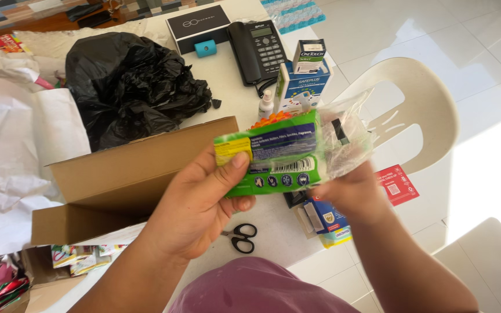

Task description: The person unwraps festive wrapping paper from a boxed solar flood light using scissors and their hands, removes the paper, opens the product box, and takes out soap packages, peeling the plastic wrapper off one soap bar.

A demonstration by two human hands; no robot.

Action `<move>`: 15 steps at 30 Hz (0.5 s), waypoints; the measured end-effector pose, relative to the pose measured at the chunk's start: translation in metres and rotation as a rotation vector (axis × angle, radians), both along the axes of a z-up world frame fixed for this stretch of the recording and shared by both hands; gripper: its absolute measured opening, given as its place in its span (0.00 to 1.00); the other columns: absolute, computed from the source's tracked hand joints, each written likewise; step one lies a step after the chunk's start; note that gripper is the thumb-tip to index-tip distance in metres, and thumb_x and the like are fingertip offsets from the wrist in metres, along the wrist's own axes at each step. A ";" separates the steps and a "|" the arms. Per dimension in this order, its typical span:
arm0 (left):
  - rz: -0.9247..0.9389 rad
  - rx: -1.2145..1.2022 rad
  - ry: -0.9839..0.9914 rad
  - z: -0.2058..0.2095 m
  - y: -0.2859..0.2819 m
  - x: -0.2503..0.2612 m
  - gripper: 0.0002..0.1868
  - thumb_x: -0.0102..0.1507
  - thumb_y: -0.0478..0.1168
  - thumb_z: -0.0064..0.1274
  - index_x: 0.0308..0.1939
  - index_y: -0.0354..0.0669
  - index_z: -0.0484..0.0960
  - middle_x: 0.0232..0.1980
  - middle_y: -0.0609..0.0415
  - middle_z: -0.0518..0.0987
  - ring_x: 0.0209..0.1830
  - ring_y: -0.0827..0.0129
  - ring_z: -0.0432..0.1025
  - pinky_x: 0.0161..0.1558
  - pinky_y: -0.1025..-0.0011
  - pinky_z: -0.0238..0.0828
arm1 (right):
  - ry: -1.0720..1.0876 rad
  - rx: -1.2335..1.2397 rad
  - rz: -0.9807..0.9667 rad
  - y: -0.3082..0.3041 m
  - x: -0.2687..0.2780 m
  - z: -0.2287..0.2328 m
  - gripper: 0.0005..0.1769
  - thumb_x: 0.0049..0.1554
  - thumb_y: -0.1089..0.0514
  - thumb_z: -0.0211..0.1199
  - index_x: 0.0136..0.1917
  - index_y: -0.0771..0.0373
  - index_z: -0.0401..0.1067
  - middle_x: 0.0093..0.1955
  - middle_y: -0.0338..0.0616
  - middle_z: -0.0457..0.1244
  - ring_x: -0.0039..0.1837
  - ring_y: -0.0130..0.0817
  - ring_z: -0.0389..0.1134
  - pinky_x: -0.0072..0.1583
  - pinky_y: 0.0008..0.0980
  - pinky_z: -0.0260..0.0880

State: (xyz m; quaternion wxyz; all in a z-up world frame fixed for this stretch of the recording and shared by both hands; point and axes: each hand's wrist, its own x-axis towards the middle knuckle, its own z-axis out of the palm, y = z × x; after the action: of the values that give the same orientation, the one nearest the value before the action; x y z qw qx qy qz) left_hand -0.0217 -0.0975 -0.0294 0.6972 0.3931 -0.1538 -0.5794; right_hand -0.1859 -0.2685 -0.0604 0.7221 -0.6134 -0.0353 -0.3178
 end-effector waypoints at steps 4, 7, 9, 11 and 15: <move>-0.172 -0.067 0.230 -0.020 -0.012 -0.013 0.20 0.72 0.46 0.47 0.65 0.41 0.72 0.53 0.57 0.80 0.45 0.76 0.73 0.42 0.74 0.70 | -0.003 0.128 0.032 0.029 0.001 -0.010 0.51 0.55 0.57 0.79 0.81 0.64 0.50 0.80 0.51 0.56 0.82 0.44 0.59 0.81 0.48 0.62; -0.207 0.003 0.201 -0.029 -0.023 -0.016 0.21 0.72 0.49 0.45 0.63 0.39 0.72 0.55 0.54 0.79 0.49 0.72 0.73 0.48 0.69 0.73 | 0.058 0.172 -0.001 0.032 -0.001 -0.008 0.47 0.55 0.61 0.77 0.79 0.68 0.54 0.77 0.54 0.59 0.80 0.44 0.61 0.80 0.47 0.62; -0.220 0.086 0.017 -0.031 -0.026 -0.013 0.23 0.70 0.50 0.43 0.62 0.38 0.72 0.58 0.53 0.78 0.53 0.70 0.73 0.51 0.65 0.75 | 0.080 0.144 -0.026 0.023 -0.001 -0.007 0.46 0.55 0.65 0.76 0.79 0.67 0.54 0.77 0.55 0.60 0.80 0.43 0.60 0.81 0.45 0.61; -0.149 0.125 -0.252 -0.033 -0.025 -0.012 0.23 0.68 0.46 0.45 0.66 0.47 0.66 0.63 0.57 0.75 0.59 0.71 0.71 0.56 0.67 0.71 | 0.187 -0.030 -0.137 0.003 -0.011 -0.002 0.44 0.51 0.66 0.75 0.76 0.66 0.58 0.74 0.51 0.61 0.76 0.40 0.62 0.76 0.43 0.65; -0.074 0.033 -0.542 -0.030 -0.007 0.002 0.26 0.66 0.38 0.50 0.67 0.40 0.66 0.66 0.53 0.70 0.62 0.67 0.67 0.59 0.68 0.69 | 0.492 -0.883 -0.530 -0.068 -0.034 0.013 0.40 0.42 0.66 0.76 0.67 0.57 0.69 0.64 0.45 0.62 0.66 0.38 0.65 0.65 0.38 0.69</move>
State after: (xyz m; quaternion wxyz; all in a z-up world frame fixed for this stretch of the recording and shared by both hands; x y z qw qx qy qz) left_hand -0.0198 -0.1040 -0.0597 0.6024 0.5393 -0.3396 -0.4806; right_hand -0.2195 -0.3364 -0.0472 0.2796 -0.9009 0.1595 -0.2911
